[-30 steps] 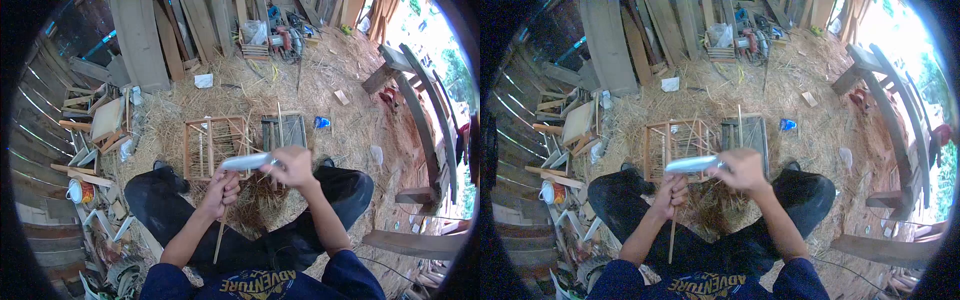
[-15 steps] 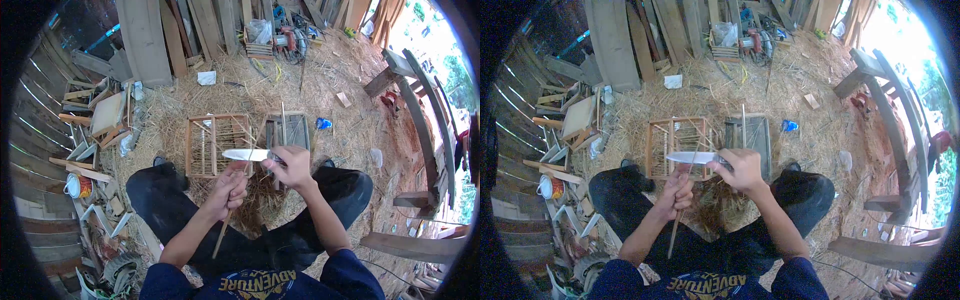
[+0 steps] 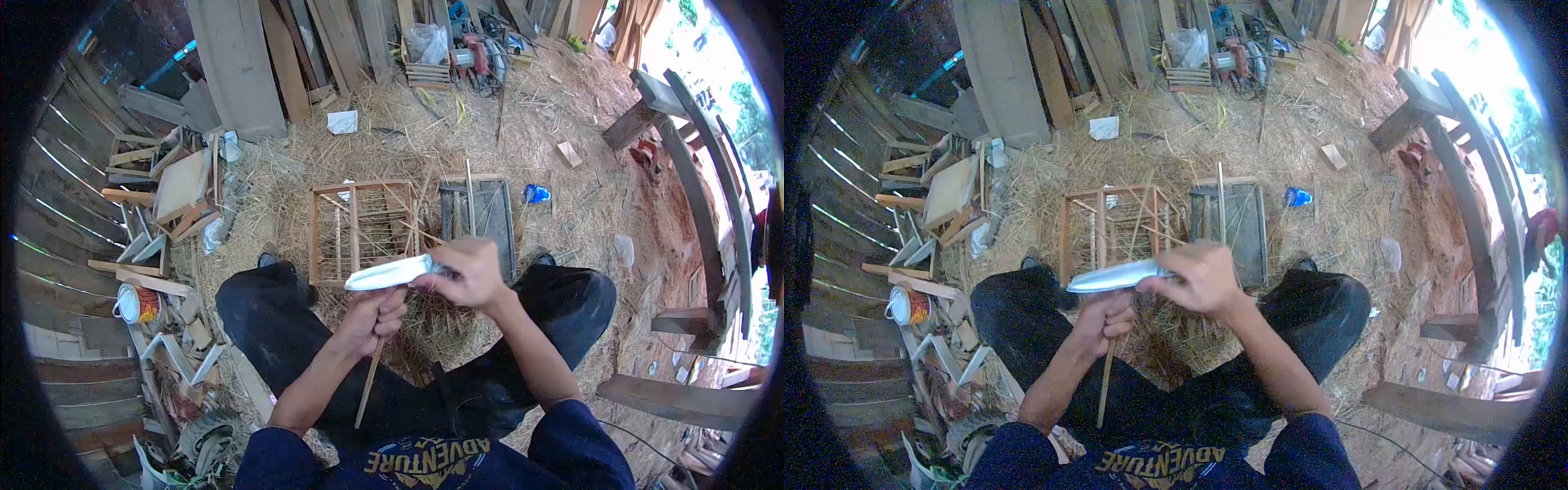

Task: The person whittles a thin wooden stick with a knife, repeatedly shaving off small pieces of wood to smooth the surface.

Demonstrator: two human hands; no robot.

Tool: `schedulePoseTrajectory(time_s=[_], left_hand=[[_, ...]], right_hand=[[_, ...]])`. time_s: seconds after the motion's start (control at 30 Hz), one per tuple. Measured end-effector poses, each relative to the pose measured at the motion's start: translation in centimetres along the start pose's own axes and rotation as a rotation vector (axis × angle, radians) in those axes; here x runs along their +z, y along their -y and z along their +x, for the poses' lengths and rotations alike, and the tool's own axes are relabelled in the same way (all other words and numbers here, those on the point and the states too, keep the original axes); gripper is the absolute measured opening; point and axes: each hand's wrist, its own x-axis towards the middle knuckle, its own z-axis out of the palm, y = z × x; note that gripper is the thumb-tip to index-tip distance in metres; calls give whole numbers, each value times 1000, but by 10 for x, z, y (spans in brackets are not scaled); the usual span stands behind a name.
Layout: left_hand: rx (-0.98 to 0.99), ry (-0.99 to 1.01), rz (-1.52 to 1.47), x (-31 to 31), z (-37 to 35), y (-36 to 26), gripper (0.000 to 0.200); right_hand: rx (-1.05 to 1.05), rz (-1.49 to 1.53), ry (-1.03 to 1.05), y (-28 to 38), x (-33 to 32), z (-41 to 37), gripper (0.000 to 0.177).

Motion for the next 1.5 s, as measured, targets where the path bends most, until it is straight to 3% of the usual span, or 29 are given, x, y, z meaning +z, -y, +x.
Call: schedulePoseTrajectory(time_s=[0.1, 0.2, 0.27, 0.3, 0.37, 0.4, 0.43, 0.57, 0.6, 0.7, 0.73, 0.9, 0.97, 1.07, 1.3, 1.43, 1.5], left_hand=[[17, 105, -29, 2, -1, 3, 26], [5, 22, 3, 2, 6, 8, 27], [-108, -57, -61, -7, 7, 10, 26], [-169, -100, -90, -10, 6, 9, 25], [-25, 82, -16, -1, -1, 4, 23], [-14, 99, -8, 1, -2, 6, 23], [1, 120, 2, 3, -2, 7, 24], [-41, 61, 18, 0, 3, 8, 25], [-48, 48, 23, -2, 3, 5, 26], [-51, 137, 34, -5, -4, 5, 26], [-31, 130, 48, -3, -4, 8, 27], [58, -14, 140, 6, 2, 3, 29], [53, -88, 145, 6, 1, 1, 27], [43, -36, 126, 10, 1, 0, 23], [-41, -53, 171, -10, 5, 11, 19], [-44, 12, 228, 10, -6, 4, 36], [-90, 125, 211, 10, -12, 10, 41]], right_hand=[[216, -38, -141, -13, -17, 3, 32], [67, -91, -43, -4, -16, 3, 30], [-4, -46, -25, 8, -2, 1, 29], [42, -29, -66, 3, -1, 1, 29], [145, 2, -142, -15, -7, 2, 28], [338, -30, -159, -21, -16, 2, 28], [379, -155, -167, -22, -26, 4, 29], [34, -98, -33, -3, -14, -5, 32], [46, -99, 4, 1, -11, -3, 30], [373, -48, -203, -23, -15, 3, 27], [486, -127, -188, -25, -28, 6, 24], [65, -102, -8, -9, -18, -1, 36], [69, -138, 44, -5, -9, 0, 37], [182, -87, -22, -15, -8, 2, 35], [-9, -43, 62, -7, 1, -1, 38], [41, -80, -176, -24, -14, 4, 31], [315, -229, -239, -48, -29, -2, 30]])
